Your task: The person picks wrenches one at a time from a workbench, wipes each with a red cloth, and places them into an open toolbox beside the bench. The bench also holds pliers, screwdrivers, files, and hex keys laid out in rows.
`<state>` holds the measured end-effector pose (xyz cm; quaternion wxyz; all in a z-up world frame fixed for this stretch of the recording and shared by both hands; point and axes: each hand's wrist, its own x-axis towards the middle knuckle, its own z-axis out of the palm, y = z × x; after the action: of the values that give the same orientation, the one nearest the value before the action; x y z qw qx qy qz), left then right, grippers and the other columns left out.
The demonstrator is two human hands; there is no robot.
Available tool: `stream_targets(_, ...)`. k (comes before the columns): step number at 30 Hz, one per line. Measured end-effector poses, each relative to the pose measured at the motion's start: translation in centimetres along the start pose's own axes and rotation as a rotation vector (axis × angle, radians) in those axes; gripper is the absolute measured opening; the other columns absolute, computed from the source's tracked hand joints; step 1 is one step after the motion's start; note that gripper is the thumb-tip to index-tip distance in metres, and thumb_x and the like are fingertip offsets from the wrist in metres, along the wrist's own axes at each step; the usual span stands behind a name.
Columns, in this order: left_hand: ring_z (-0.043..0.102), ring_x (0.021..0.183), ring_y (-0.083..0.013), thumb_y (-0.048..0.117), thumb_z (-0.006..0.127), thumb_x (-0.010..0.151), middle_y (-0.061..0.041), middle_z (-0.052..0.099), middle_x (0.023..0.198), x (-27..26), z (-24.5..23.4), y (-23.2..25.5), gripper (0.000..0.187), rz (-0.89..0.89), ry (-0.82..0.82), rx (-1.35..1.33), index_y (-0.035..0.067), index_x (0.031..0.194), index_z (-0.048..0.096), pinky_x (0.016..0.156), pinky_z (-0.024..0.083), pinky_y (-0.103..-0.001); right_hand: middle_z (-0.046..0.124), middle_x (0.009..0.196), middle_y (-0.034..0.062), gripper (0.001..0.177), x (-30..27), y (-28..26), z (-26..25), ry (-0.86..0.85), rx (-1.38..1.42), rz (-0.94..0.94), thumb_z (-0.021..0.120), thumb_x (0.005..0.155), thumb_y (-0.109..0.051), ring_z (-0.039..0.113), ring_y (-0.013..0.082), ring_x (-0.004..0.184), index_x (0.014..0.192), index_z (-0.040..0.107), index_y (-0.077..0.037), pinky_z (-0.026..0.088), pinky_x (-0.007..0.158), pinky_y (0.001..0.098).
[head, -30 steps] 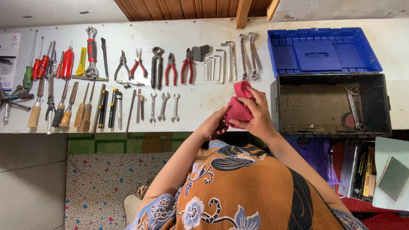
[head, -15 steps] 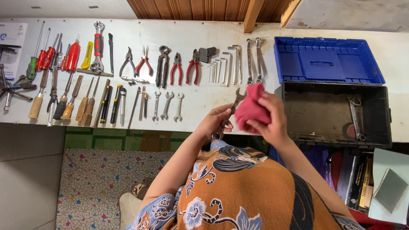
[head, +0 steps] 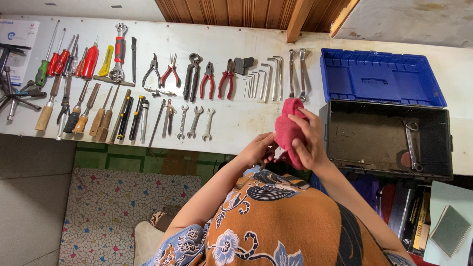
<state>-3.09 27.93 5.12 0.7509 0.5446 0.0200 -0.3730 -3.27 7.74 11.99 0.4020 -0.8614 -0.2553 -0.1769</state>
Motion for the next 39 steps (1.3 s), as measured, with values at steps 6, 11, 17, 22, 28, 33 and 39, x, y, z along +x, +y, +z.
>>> stream_targets(6, 0.047, 0.045, -0.0087, 0.055, 0.034, 0.108, -0.001, 0.053, 0.06, -0.5, -0.1, 0.6, 0.06, 0.067, 0.033, 0.065, 0.003, 0.105, 0.065, 0.04, 0.037, -0.024, 0.043, 0.147, 0.0252, 0.07, 0.2, -1.5, 1.4, 0.019, -0.149, -0.19, 0.085, 0.075, -0.044, 0.04, 0.05, 0.135, 0.132, 0.059, -0.013, 0.037, 0.11, 0.0607)
stream_targets(11, 0.051, 0.05, -0.0065, 0.048, 0.046, 0.108, -0.002, 0.063, 0.074, -1.6, 1.8, 2.4, 0.053, 0.075, -0.004, 0.251, 0.004, 0.128, 0.067, 0.045, 0.044, -0.023, 0.053, 0.146, 0.0185, 0.051, -0.2, 3.8, 1.3, 0.175, -0.212, -0.071, 0.086, 0.087, -0.024, 0.05, 0.0406, 0.133, 0.127, 0.059, -0.009, 0.043, 0.114, 0.0551)
stream_targets(17, 0.056, 0.051, -0.0064, 0.031, 0.051, 0.104, 0.0, 0.077, 0.099, -2.7, 1.8, 3.4, 0.041, 0.121, -0.008, 0.041, 0.005, 0.134, 0.059, 0.047, 0.049, -0.022, 0.062, 0.141, 0.0161, 0.048, -0.1, 7.6, -1.2, 0.553, 0.723, 0.583, 0.075, 0.104, -0.034, 0.058, 0.0302, 0.129, 0.136, 0.061, -0.002, 0.044, 0.117, 0.0479)
stream_targets(22, 0.062, 0.056, -0.0083, 0.031, 0.052, 0.109, -0.005, 0.072, 0.088, -2.6, 1.6, 3.7, 0.034, 0.103, -0.022, 0.053, 0.0, 0.118, 0.064, 0.049, 0.052, -0.025, 0.062, 0.138, 0.0174, 0.072, -2.0, 5.6, -0.4, 0.263, 1.618, 0.842, 0.079, 0.087, -0.041, 0.061, 0.0326, 0.126, 0.142, 0.053, -0.002, 0.049, 0.108, 0.0495)
stream_targets(28, 0.06, 0.052, -0.0077, 0.035, 0.051, 0.106, -0.001, 0.07, 0.075, -3.5, 0.8, 5.6, 0.036, -0.008, -0.037, 0.34, 0.005, 0.116, 0.069, 0.046, 0.049, -0.024, 0.066, 0.121, 0.011, 0.054, -1.9, 4.9, 1.1, 0.072, 1.375, 1.09, 0.084, 0.085, -0.023, 0.064, 0.0265, 0.113, 0.129, 0.059, -0.005, 0.053, 0.101, 0.0474)
stream_targets(33, 0.055, 0.051, -0.0061, 0.032, 0.051, 0.106, -0.001, 0.065, 0.068, -4.6, -0.9, 7.3, 0.035, -0.017, -0.172, 0.611, 0.008, 0.114, 0.076, 0.046, 0.046, -0.024, 0.071, 0.104, 0.0068, 0.044, -1.7, 4.0, 0.4, -0.139, 0.985, 0.838, 0.088, 0.078, -0.009, 0.067, 0.0221, 0.098, 0.114, 0.063, -0.002, 0.054, 0.089, 0.0406)
stream_targets(39, 0.051, 0.048, -0.0089, 0.028, 0.055, 0.105, -0.002, 0.064, 0.065, -4.2, -2.5, 8.3, 0.032, -0.085, -0.385, 0.82, 0.005, 0.108, 0.077, 0.049, 0.046, -0.027, 0.075, 0.099, 0.0055, 0.05, -1.4, 3.0, -0.8, -0.472, 0.469, 0.533, 0.092, 0.068, -0.011, 0.07, 0.0169, 0.093, 0.109, 0.065, 0.0, 0.056, 0.088, 0.0313)
